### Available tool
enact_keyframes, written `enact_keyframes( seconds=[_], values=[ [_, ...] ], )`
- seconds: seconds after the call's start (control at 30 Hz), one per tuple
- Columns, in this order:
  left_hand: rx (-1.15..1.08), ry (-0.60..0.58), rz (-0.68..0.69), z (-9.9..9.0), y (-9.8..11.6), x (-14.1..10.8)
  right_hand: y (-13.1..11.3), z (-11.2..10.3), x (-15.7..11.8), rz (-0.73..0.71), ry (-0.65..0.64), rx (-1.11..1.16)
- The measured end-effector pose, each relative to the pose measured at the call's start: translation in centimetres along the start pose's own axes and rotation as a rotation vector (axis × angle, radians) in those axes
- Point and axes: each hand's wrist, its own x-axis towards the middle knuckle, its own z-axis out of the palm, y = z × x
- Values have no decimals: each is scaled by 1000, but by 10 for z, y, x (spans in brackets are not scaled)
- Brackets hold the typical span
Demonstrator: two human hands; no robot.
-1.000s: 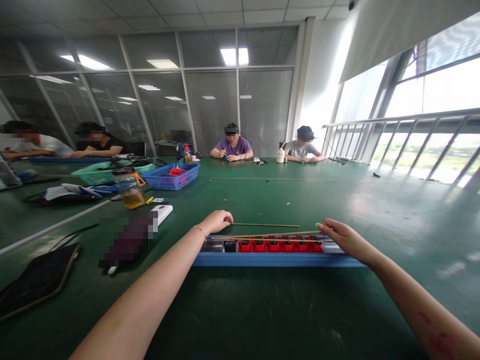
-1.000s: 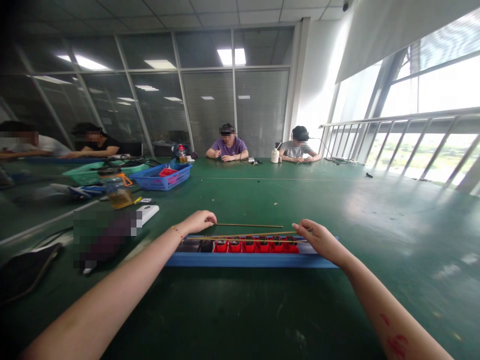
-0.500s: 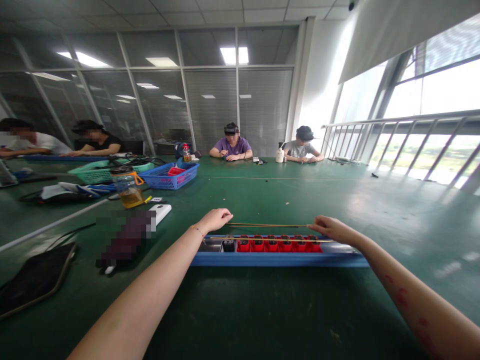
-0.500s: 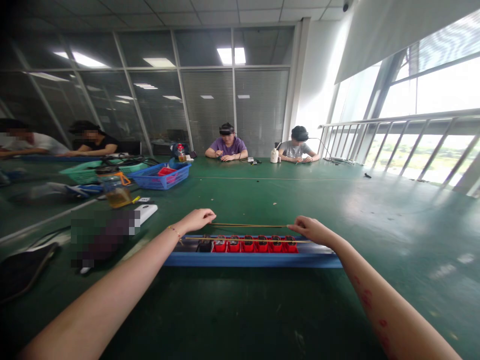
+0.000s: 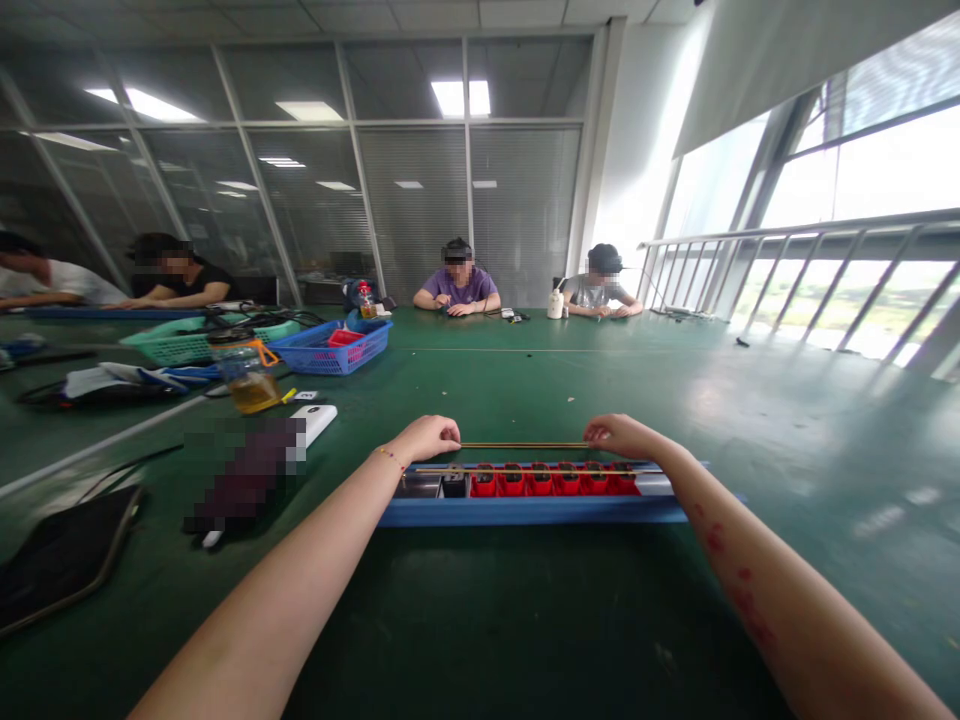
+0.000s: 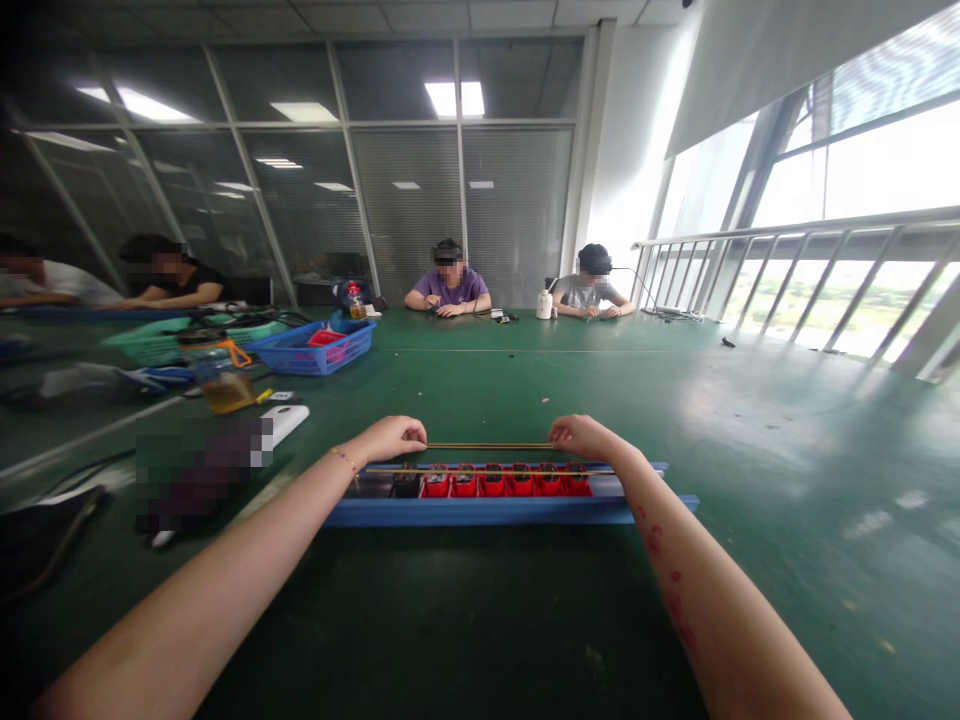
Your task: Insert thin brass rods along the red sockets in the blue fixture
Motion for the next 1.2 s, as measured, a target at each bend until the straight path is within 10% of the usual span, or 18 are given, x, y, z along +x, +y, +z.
enact_keyframes(
  seconds=[0.17, 0.33, 0.6, 0.97, 1.2],
  values=[
    [13, 5, -3, 0, 1, 1, -9, -36, -25, 6, -2, 40],
    [24, 8, -3, 1, 3, 1, -21, -68, -56, -13, -315, 168],
    [32, 19, -15, -1, 7, -2, -34, -61, -57, 94, -529, 195],
    [-21, 20, -21, -3, 7, -4, -13, -81, -66, -22, -142, 148],
    [-58, 29, -98, -4, 5, -4, 3, -52, -43, -2, -182, 61]
  ],
)
